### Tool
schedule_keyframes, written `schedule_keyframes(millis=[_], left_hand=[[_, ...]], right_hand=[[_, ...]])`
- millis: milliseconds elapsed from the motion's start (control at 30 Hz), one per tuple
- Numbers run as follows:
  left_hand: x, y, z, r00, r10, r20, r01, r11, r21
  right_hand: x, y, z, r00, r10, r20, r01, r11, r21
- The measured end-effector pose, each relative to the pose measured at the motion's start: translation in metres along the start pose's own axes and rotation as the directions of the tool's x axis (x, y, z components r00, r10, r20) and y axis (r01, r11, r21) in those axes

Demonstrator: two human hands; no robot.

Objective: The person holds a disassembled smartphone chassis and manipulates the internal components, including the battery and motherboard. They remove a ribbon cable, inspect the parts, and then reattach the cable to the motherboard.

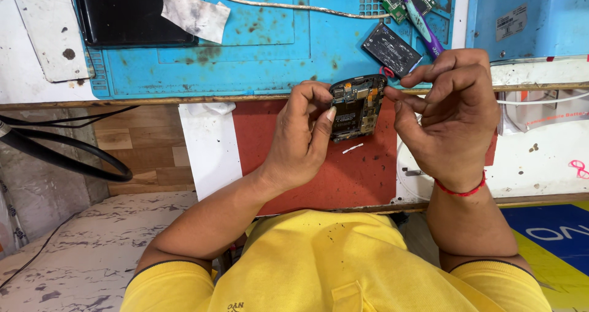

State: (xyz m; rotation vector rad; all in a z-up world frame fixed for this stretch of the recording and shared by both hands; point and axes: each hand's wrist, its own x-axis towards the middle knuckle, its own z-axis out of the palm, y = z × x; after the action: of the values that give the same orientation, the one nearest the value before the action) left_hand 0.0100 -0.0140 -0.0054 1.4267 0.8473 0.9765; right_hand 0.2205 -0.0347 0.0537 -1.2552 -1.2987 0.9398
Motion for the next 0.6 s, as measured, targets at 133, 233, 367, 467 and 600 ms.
schedule_keyframes(millis=[133,233,367,467,600], left_hand=[[0.000,0.003,0.002,1.000,0.024,-0.018,-0.022,0.997,0.069],[-0.001,0.004,0.003,0.993,0.109,-0.035,-0.104,0.987,0.125],[0.001,0.002,0.004,0.972,0.234,-0.040,-0.218,0.947,0.235],[0.001,-0.001,0.003,0.966,0.259,-0.017,-0.248,0.940,0.236],[0.002,-0.003,0.001,0.981,0.188,0.041,-0.192,0.950,0.246]], right_hand=[[-0.001,0.000,0.002,1.000,-0.014,0.022,0.014,1.000,0.020],[-0.001,-0.003,0.003,0.996,-0.051,0.070,0.050,0.999,0.013],[-0.001,-0.008,0.001,0.967,-0.161,0.196,0.187,0.975,-0.122],[-0.001,-0.006,-0.004,0.941,-0.225,0.254,0.287,0.926,-0.244],[0.003,0.004,-0.016,0.963,-0.177,0.205,0.213,0.962,-0.169]])
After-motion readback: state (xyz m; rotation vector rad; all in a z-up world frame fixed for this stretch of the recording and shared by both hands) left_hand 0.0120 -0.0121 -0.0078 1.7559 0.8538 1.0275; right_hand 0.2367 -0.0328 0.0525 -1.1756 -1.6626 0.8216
